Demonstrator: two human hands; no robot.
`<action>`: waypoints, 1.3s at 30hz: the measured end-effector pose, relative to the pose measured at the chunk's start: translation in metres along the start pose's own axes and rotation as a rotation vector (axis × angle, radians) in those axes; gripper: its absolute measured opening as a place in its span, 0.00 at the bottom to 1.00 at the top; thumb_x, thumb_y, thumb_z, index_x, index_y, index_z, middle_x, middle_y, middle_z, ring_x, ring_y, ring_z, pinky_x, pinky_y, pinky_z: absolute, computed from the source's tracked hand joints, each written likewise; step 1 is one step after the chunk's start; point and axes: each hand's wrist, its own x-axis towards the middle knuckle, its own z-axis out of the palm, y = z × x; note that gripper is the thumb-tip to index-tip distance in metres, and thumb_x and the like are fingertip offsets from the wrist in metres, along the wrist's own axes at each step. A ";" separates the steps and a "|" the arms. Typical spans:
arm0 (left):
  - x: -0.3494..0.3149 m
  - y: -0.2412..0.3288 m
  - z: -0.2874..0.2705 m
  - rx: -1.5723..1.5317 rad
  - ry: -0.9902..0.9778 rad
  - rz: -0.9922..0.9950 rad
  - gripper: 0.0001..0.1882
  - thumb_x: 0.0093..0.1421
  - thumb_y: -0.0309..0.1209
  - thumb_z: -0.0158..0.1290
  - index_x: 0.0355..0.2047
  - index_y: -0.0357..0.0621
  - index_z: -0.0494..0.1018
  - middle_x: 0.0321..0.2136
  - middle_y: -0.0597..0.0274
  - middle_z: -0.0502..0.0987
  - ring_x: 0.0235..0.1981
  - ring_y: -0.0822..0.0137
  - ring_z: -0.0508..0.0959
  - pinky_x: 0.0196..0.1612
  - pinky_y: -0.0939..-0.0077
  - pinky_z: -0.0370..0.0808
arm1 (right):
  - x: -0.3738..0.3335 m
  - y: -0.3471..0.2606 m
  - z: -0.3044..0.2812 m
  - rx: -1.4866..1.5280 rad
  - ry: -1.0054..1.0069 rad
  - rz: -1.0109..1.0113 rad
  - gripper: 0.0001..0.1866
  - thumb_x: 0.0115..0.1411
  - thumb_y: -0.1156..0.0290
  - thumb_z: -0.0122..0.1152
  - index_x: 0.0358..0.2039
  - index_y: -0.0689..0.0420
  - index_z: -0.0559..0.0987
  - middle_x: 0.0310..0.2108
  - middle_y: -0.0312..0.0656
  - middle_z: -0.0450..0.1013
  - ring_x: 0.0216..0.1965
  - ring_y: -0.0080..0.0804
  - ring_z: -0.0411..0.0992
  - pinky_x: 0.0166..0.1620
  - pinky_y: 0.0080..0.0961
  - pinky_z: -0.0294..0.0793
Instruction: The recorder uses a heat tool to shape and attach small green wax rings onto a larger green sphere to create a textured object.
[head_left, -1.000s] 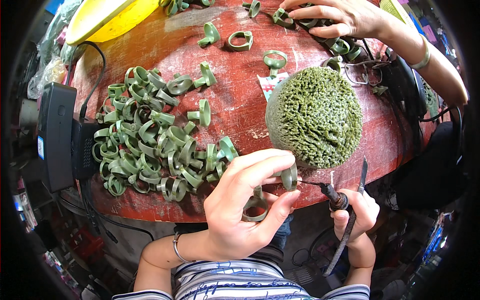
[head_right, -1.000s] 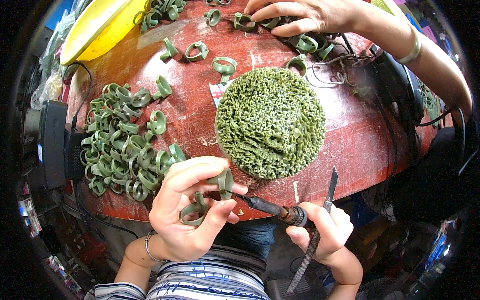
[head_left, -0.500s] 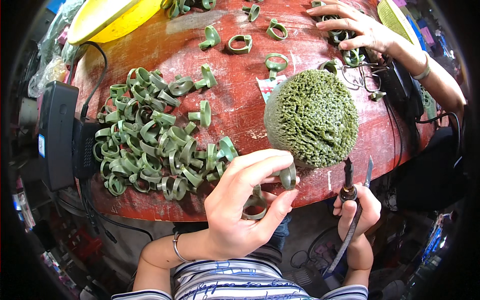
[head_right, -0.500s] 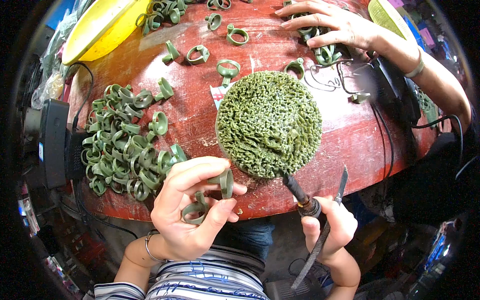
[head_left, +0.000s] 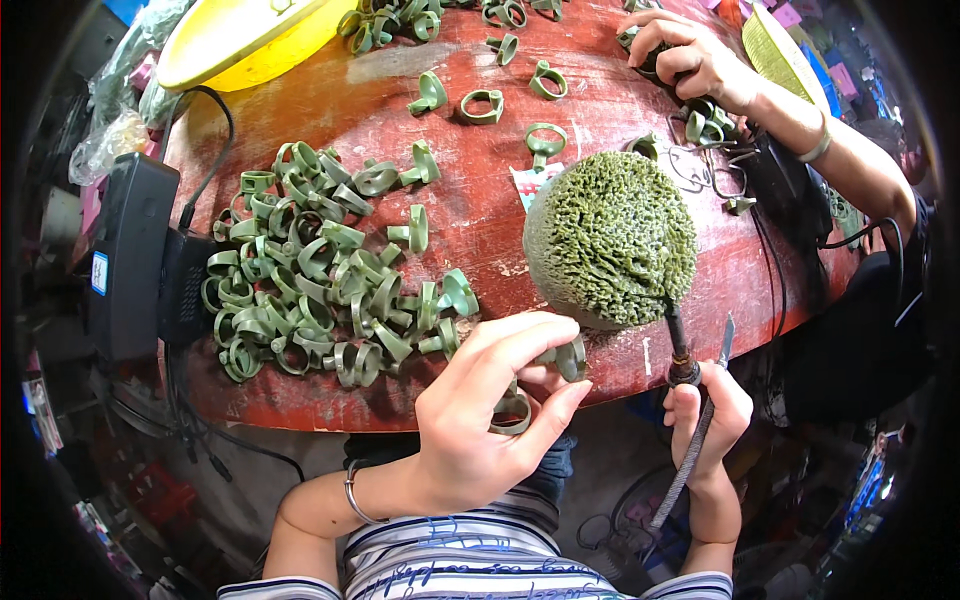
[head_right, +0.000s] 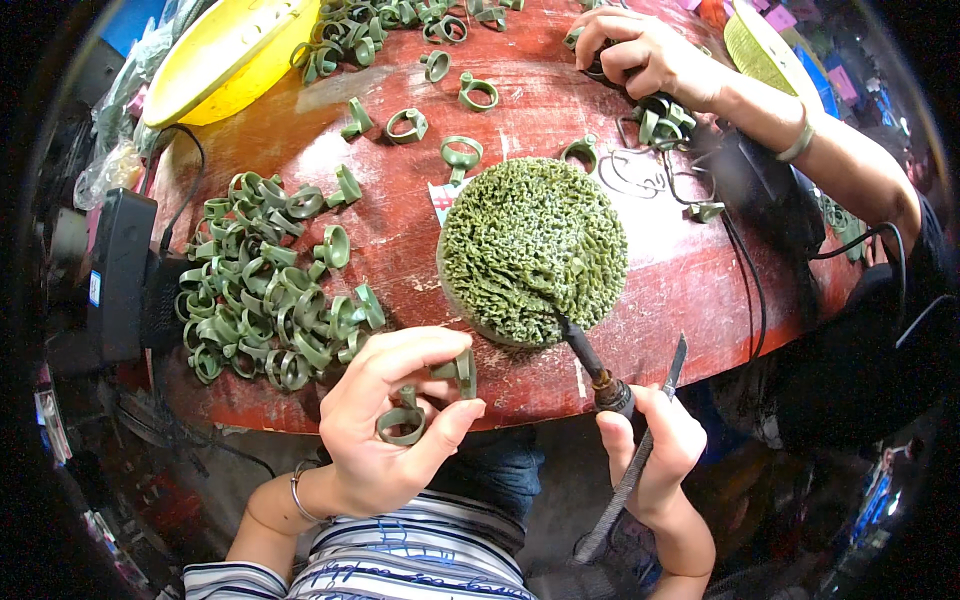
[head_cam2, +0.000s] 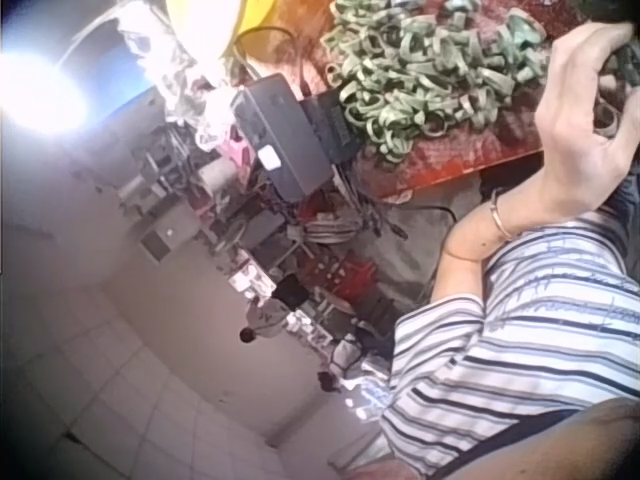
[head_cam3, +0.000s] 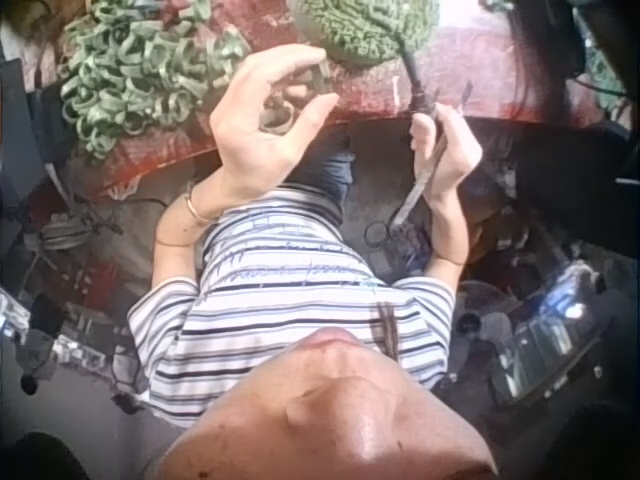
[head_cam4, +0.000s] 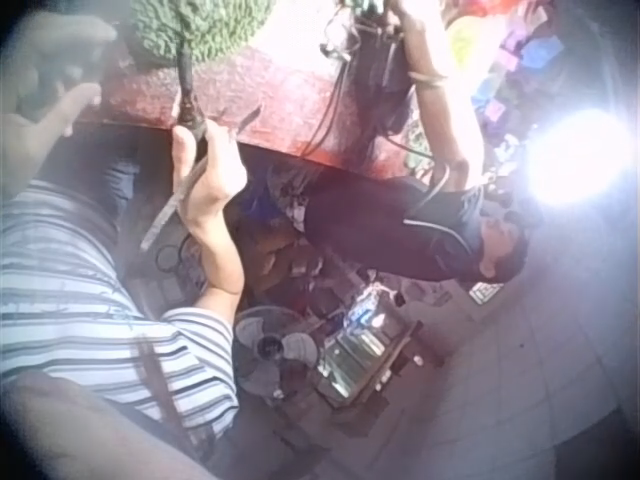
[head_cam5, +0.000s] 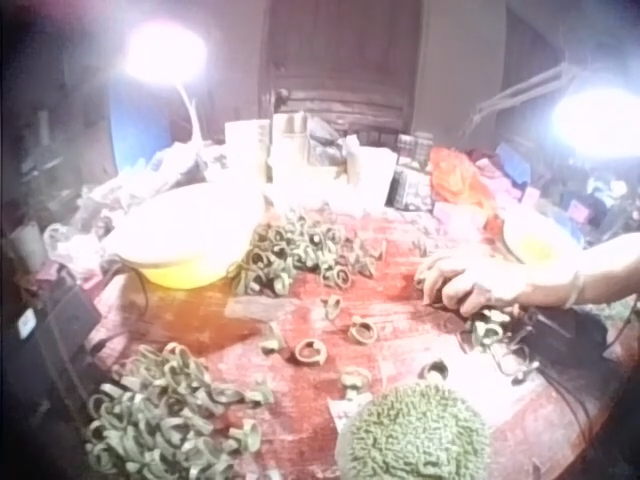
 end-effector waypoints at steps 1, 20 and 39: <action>0.000 -0.001 0.000 0.052 0.009 0.053 0.19 0.47 0.17 0.58 0.41 0.32 0.69 0.39 0.53 0.71 0.31 0.71 0.75 0.29 0.82 0.77 | 0.000 0.002 0.002 0.025 0.009 -0.006 0.14 0.52 0.65 0.61 0.26 0.65 0.73 0.16 0.41 0.66 0.16 0.31 0.65 0.22 0.22 0.63; 0.035 0.050 -0.034 0.430 -0.032 0.245 0.08 0.48 0.20 0.57 0.31 0.35 0.75 0.28 0.55 0.75 0.24 0.71 0.75 0.25 0.79 0.72 | 0.009 0.009 0.010 0.415 0.108 -0.092 0.24 0.58 0.53 0.54 0.24 0.67 0.72 0.13 0.35 0.66 0.11 0.16 0.64 0.16 0.13 0.61; 0.157 -0.010 -0.023 0.334 -0.283 -0.055 0.10 0.52 0.28 0.54 0.24 0.30 0.76 0.12 0.62 0.73 0.15 0.75 0.74 0.18 0.84 0.71 | 0.013 0.005 0.010 0.527 0.109 -0.087 0.24 0.59 0.54 0.51 0.21 0.65 0.70 0.11 0.34 0.65 0.11 0.16 0.63 0.16 0.13 0.60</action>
